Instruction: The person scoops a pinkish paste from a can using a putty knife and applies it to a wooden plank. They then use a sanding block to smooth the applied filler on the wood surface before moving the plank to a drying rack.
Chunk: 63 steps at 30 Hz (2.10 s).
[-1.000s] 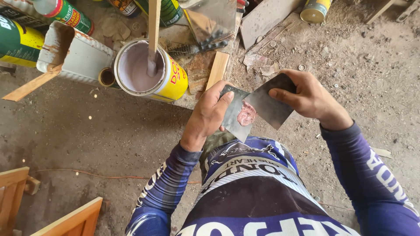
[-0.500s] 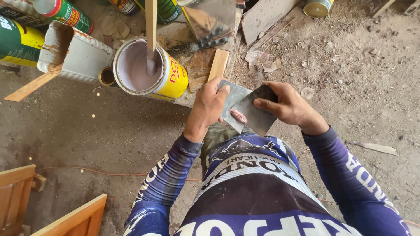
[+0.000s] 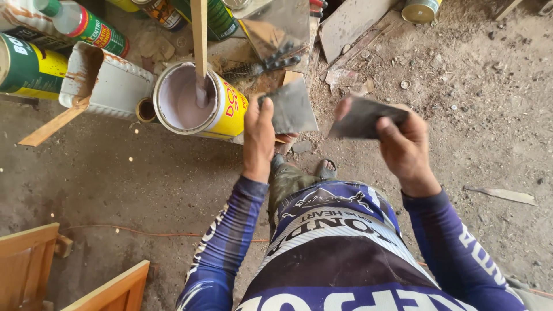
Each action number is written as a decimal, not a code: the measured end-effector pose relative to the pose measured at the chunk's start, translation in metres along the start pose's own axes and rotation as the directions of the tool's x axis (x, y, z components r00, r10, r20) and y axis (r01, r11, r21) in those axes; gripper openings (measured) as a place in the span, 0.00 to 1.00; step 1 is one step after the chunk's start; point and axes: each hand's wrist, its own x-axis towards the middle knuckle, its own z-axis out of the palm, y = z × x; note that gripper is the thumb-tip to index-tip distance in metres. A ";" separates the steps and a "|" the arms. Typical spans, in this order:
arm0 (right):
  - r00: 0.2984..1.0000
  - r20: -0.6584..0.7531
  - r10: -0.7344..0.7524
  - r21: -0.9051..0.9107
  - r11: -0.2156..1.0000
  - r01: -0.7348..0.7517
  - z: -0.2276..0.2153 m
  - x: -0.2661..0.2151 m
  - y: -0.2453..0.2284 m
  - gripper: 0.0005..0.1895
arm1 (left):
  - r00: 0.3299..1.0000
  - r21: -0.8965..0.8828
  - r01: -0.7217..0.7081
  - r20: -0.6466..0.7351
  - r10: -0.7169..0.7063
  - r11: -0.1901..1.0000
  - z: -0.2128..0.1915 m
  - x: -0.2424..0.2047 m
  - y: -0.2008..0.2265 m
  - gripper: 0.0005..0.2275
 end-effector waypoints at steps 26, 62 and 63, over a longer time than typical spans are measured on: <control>0.760 0.380 -0.528 -0.709 0.362 0.606 0.008 0.004 0.042 0.19 | 0.997 -0.642 0.060 0.078 -0.013 0.764 0.017 -0.037 0.000 0.07; 0.396 0.825 -0.402 -0.268 0.339 0.902 0.042 0.047 -0.059 0.21 | 0.968 -0.352 0.210 0.209 -0.142 0.912 -0.041 -0.029 -0.045 0.09; 0.398 0.823 -0.405 -0.271 0.337 0.902 0.039 0.046 -0.054 0.21 | 0.967 -0.349 0.209 0.212 -0.140 0.914 -0.041 -0.030 -0.042 0.09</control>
